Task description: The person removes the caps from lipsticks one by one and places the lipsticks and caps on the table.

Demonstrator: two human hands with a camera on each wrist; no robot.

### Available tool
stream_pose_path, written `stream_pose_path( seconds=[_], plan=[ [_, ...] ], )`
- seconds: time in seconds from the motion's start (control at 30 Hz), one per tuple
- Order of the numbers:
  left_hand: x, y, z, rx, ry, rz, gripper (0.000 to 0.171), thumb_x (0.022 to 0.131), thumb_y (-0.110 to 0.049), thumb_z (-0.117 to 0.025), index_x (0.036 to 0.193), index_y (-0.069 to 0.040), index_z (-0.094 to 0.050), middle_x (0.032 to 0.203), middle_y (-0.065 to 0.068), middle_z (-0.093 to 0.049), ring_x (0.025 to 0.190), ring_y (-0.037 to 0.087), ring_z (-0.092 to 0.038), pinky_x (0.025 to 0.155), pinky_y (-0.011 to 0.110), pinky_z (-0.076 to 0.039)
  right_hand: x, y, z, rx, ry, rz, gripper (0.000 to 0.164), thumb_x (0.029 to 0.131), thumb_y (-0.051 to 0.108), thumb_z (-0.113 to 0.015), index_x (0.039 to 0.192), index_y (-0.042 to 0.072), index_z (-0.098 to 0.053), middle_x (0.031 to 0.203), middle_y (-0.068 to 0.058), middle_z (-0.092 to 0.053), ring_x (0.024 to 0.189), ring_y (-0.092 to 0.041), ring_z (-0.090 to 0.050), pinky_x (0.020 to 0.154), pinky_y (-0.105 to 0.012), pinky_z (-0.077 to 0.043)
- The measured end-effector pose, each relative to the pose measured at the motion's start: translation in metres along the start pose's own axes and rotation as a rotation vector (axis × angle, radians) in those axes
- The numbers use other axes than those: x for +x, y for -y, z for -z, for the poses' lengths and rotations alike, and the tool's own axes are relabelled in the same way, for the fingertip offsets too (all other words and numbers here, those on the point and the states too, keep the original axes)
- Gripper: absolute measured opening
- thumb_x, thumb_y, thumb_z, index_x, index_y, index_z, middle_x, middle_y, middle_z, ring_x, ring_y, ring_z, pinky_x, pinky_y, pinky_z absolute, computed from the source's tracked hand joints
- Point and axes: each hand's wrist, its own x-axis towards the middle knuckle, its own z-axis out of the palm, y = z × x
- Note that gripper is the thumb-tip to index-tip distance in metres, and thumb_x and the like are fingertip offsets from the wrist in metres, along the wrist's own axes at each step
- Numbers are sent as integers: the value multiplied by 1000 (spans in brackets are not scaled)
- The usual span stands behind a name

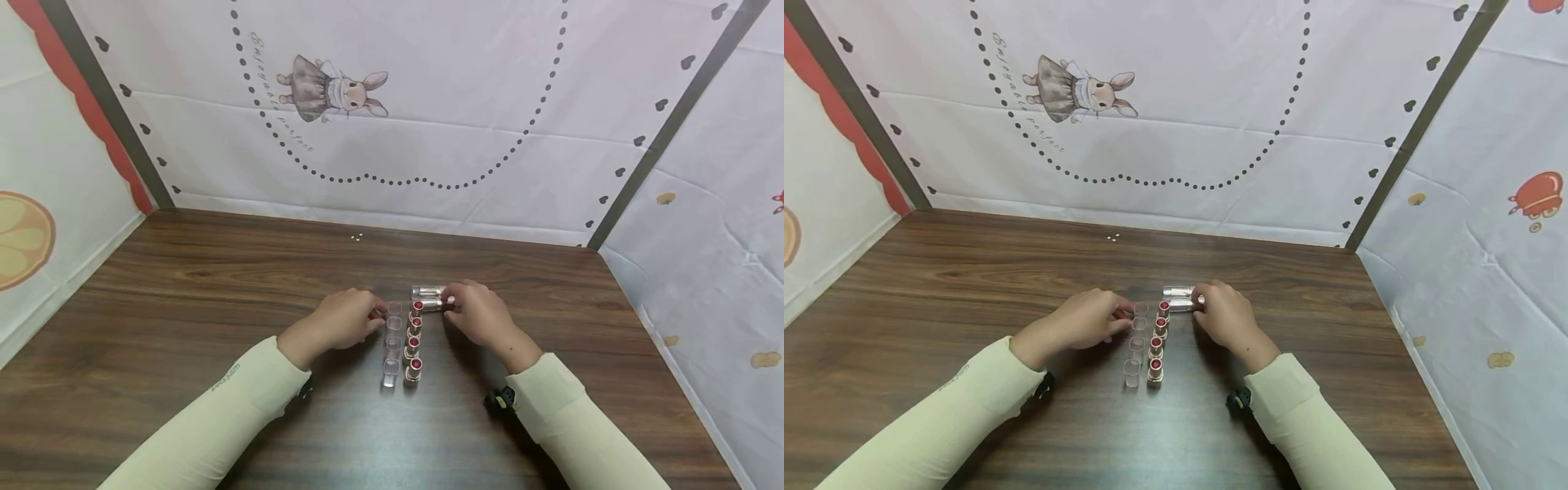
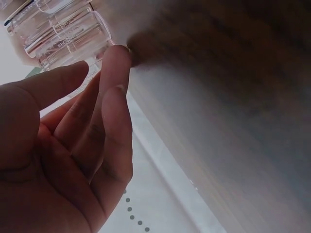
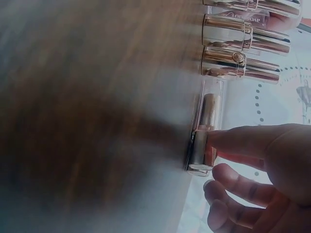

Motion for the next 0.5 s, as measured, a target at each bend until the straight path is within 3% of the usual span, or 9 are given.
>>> stream_pose_path(
  seconds=[0.23, 0.5],
  plan=[
    [-6, 0, 2, 35, -76, 7, 26, 98, -27, -62, 121, -18, -73, 114, 0, -74, 102, 20, -70, 83, 49, -54, 0, 1, -1, -15, -8, -21, 17, 86, 17, -78, 101, 13, -72, 97, -8, -63, 82, -21, -63, 68, -41, -52],
    [-16, -4, 5, 46, -195, 1, 25, 100, -29, -58, 115, -17, -75, 114, 2, -75, 97, 22, -71, 76, 46, -55, 0, 3, 0, -39, 19, -36, 15, 85, 19, -80, 95, 14, -69, 94, -6, -60, 74, -20, -58, 63, -39, -48]
  ],
)
